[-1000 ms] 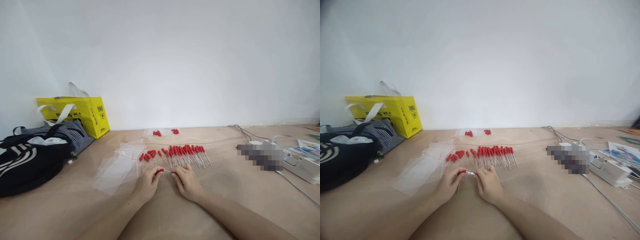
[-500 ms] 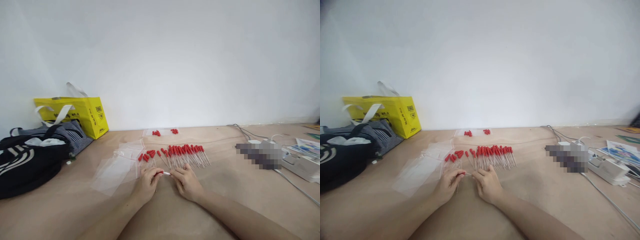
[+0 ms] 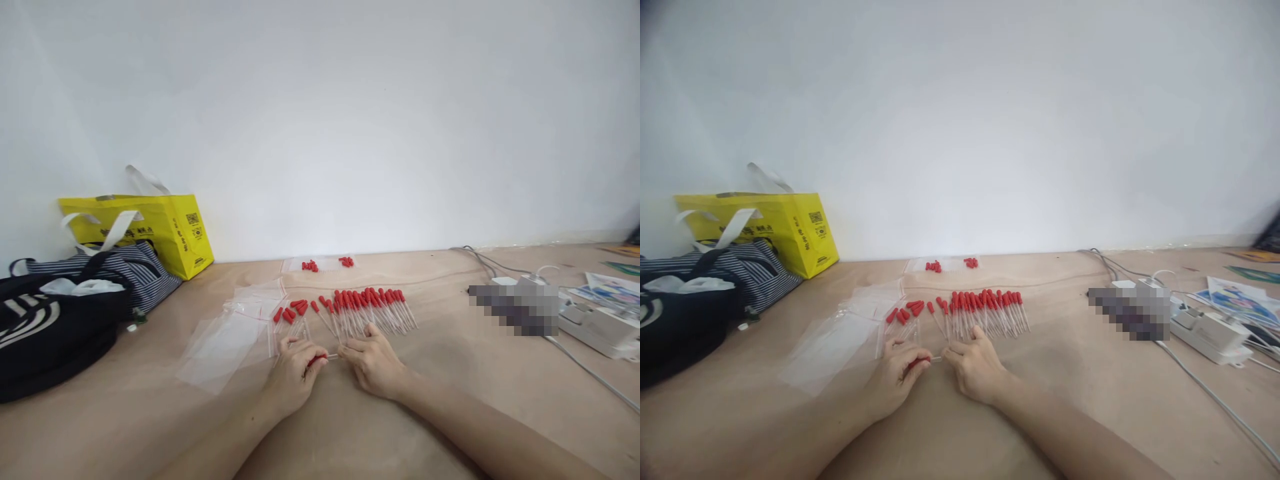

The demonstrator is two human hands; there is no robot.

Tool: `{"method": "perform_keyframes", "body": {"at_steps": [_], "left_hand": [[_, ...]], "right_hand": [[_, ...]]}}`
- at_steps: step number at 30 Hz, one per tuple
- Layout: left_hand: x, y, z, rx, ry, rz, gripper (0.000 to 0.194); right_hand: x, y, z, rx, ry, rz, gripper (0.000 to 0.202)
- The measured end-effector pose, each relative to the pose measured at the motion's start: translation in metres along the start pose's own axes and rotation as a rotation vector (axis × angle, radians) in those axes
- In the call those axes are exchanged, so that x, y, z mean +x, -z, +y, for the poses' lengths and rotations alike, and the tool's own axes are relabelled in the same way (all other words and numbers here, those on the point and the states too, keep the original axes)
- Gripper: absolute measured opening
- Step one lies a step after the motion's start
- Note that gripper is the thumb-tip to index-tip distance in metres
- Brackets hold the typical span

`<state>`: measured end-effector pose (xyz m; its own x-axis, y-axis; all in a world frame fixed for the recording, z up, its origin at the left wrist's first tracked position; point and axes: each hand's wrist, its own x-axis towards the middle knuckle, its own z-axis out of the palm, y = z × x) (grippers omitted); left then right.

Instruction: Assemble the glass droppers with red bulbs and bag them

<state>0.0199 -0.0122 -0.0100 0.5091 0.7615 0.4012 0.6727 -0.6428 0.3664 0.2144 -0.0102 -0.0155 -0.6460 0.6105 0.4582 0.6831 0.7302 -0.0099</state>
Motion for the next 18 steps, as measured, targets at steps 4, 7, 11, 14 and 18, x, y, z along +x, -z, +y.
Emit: {"method": "perform_keyframes", "body": {"at_steps": [4,7,11,14,18], "left_hand": [[-0.001,0.000,0.002,0.012,-0.011,0.009,0.020],[-0.002,0.001,0.002,0.018,-0.051,0.000,0.020],[-0.001,0.001,0.003,0.017,-0.111,-0.028,0.020],[-0.002,0.001,0.004,0.021,-0.128,-0.017,0.020],[-0.002,0.000,0.006,0.023,-0.137,-0.015,0.020]], "right_hand": [[-0.002,-0.002,-0.004,0.064,-0.052,0.004,0.020],[-0.002,-0.002,-0.008,0.158,-0.111,-0.015,0.020],[-0.002,-0.002,-0.009,0.217,-0.117,-0.042,0.021],[-0.001,-0.003,-0.009,0.264,-0.100,-0.047,0.021],[0.003,-0.006,-0.012,0.322,-0.084,-0.038,0.021]]}}
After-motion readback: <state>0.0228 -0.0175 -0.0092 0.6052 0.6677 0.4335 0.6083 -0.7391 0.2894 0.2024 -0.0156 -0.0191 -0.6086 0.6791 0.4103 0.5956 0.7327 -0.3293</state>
